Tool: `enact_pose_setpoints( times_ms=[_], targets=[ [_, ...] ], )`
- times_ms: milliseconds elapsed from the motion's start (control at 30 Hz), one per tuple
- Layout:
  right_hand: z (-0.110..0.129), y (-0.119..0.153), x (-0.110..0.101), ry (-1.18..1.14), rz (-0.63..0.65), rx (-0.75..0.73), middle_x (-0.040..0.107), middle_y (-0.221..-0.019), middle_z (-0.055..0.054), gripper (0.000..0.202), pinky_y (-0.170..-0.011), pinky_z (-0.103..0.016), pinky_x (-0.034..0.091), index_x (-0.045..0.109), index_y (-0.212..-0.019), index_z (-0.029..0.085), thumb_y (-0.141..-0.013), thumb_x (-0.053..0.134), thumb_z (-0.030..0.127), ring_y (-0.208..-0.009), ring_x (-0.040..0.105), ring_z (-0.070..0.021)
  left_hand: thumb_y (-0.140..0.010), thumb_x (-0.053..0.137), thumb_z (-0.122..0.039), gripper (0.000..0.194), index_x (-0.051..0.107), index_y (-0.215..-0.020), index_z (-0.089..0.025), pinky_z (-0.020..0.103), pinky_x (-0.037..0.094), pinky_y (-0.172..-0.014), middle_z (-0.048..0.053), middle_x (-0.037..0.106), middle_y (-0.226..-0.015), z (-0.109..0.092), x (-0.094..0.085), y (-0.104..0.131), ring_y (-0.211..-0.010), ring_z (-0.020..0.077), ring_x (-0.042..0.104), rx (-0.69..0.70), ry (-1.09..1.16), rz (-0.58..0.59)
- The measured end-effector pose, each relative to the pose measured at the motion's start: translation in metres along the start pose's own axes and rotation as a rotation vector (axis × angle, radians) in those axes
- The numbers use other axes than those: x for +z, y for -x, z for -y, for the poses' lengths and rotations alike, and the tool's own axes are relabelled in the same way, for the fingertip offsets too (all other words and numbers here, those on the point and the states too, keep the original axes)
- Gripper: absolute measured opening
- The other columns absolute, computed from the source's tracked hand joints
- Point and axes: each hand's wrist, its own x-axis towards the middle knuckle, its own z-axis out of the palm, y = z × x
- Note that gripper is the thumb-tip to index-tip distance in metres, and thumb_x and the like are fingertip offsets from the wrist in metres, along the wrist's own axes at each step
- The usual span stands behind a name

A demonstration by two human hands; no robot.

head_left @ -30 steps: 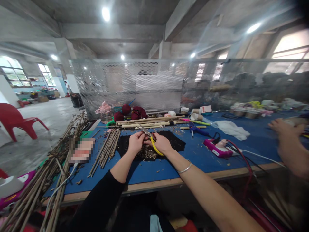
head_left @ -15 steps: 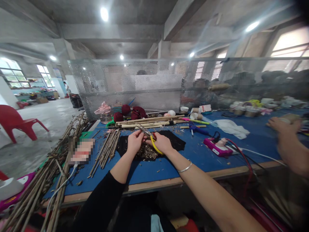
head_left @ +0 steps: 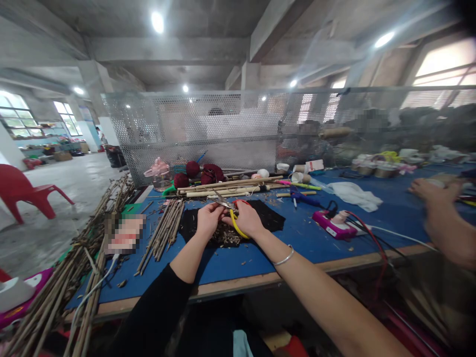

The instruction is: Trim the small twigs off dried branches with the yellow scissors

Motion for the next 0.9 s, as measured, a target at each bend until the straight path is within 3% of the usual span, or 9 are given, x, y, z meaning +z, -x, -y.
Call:
enact_pose_setpoints(
  times_ms=[233, 567, 900],
  targets=[
    [0.001, 0.0, -0.001, 0.018, -0.019, 0.006, 0.057, -0.094, -0.01, 0.056, -0.072, -0.028, 0.036, 0.046, -0.094, 0.016, -0.065, 0.056, 0.063, -0.087, 0.055, -0.0212, -0.061, 0.065, -0.027, 0.028, 0.067, -0.084, -0.012, 0.022, 0.046, -0.058, 0.005, 0.067, -0.074, 0.003, -0.001, -0.001, -0.061, 0.0115, 0.059, 0.017, -0.025, -0.017],
    [0.003, 0.002, -0.003, -0.012, 0.059, 0.067, 0.062, -0.083, -0.006, 0.055, -0.063, -0.026, 0.035, 0.046, -0.094, 0.02, -0.068, 0.047, 0.069, -0.079, 0.06, -0.0216, -0.061, 0.066, -0.03, 0.028, 0.068, -0.083, -0.012, 0.025, 0.048, -0.065, 0.005, 0.068, -0.076, 0.003, -0.004, -0.002, -0.066, 0.013, 0.06, 0.022, 0.027, -0.002],
    [0.003, 0.001, -0.006, -0.007, 0.133, 0.105, 0.064, -0.083, -0.007, 0.054, -0.061, -0.025, 0.035, 0.053, -0.088, 0.02, -0.069, 0.044, 0.07, -0.077, 0.06, -0.0207, -0.06, 0.068, -0.026, 0.03, 0.067, -0.085, -0.01, 0.024, 0.049, -0.059, 0.005, 0.067, -0.069, 0.001, -0.017, -0.005, -0.058, 0.0117, 0.059, 0.028, -0.07, -0.08]
  ],
)
